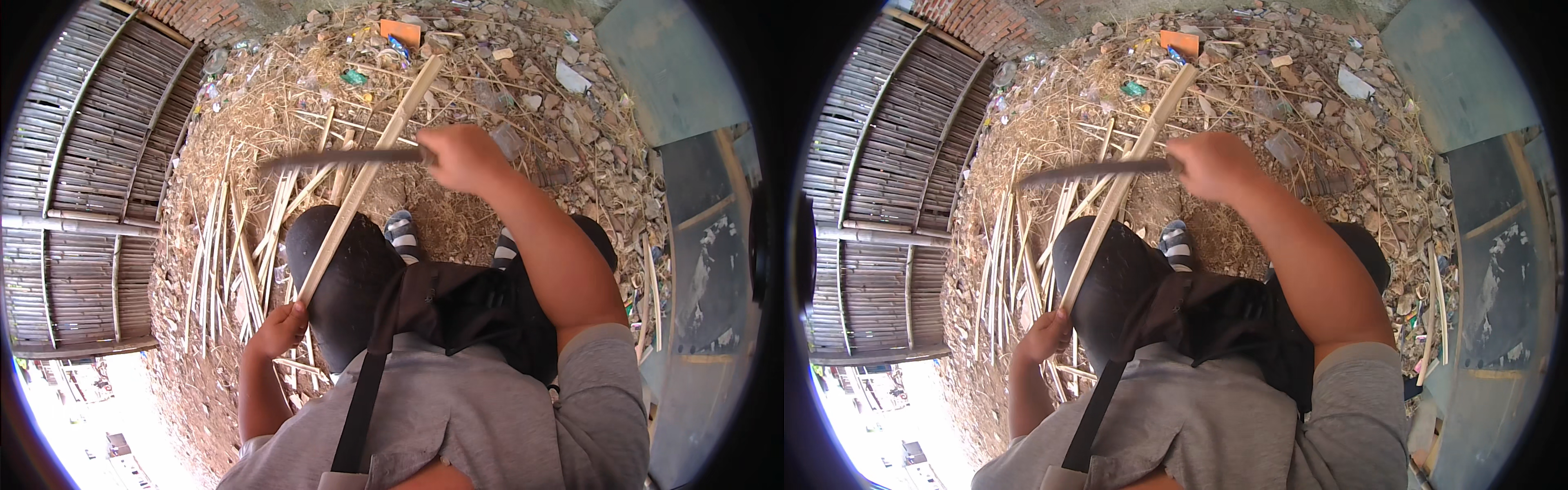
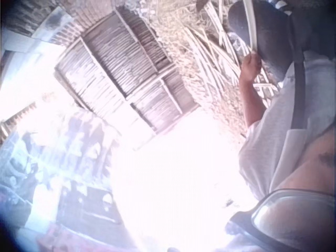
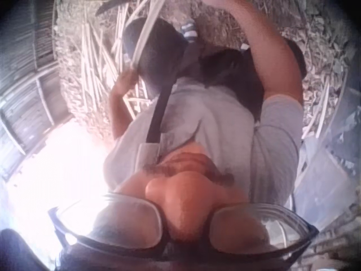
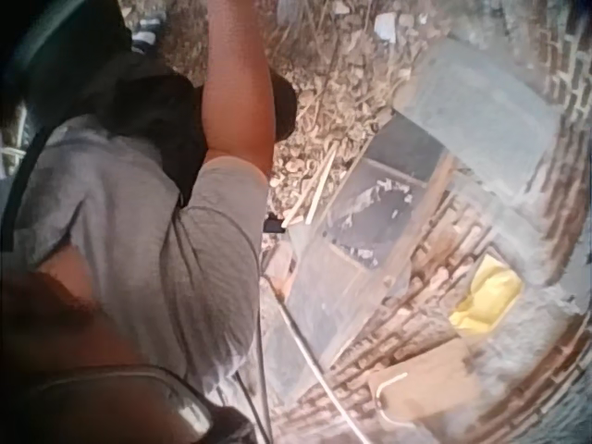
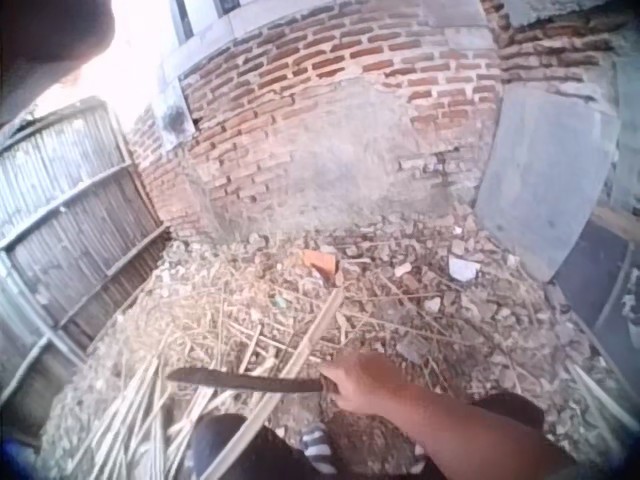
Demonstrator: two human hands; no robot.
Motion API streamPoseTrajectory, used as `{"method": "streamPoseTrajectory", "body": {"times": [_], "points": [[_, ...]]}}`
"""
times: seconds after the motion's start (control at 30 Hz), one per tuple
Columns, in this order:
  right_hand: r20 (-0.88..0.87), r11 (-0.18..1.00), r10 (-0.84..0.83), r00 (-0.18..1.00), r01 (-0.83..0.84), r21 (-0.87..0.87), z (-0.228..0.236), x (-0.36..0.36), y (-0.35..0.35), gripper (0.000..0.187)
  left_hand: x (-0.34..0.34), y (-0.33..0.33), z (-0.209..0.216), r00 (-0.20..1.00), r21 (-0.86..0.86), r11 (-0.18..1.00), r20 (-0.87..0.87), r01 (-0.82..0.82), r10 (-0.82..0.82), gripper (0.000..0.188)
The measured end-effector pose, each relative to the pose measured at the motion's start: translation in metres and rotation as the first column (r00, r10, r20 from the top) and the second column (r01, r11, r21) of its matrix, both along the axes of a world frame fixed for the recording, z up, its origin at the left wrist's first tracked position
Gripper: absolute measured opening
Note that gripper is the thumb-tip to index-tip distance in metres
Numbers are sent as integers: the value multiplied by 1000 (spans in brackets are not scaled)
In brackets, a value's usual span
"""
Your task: The person scrapes a bamboo slat with a blade, removing outer layers while holding the slat steady on their lap.
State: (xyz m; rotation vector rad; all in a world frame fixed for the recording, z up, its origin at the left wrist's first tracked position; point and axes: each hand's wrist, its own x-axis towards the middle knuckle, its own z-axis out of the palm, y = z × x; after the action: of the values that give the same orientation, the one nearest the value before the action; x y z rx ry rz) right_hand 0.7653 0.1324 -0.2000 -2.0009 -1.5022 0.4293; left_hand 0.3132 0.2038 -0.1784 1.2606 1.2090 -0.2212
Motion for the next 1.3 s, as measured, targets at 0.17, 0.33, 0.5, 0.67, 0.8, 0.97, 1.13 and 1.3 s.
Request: {"method": "streamPoseTrajectory", "body": {"times": [0.17,0.33,0.5,0.67,0.8,0.97,1.13,1.3], "points": [[-73,994,-100,992,96,-58,-47,36,1,16,9,-3,-1,1000,104,994,15,26,-27,50],[-6,995,49,999,-48,85,-19,6,9,15,3,-1,5,999,59,998,-32,-4,6,49],[317,967,243,917,-256,0,-41,4,1,20,-8,-3,-19,992,313,941,-38,126,-120,49],[-19,976,-219,976,219,4,-23,42,1,12,2,-3,4,999,37,999,-28,-21,22,50],[37,997,-53,998,51,64,-9,-5,3,18,-8,-1,-12,998,104,994,44,39,-44,49],[119,996,76,990,-71,-48,-43,19,8,15,-8,4,-11,995,-70,997,94,28,-21,51],[8,997,-76,997,76,-17,-16,23,10,12,-10,5,-6,999,-63,998,45,-11,14,52],[276,965,226,934,-253,65,-20,-7,10,15,-13,10,-9,996,-122,992,84,31,-21,52]]}}
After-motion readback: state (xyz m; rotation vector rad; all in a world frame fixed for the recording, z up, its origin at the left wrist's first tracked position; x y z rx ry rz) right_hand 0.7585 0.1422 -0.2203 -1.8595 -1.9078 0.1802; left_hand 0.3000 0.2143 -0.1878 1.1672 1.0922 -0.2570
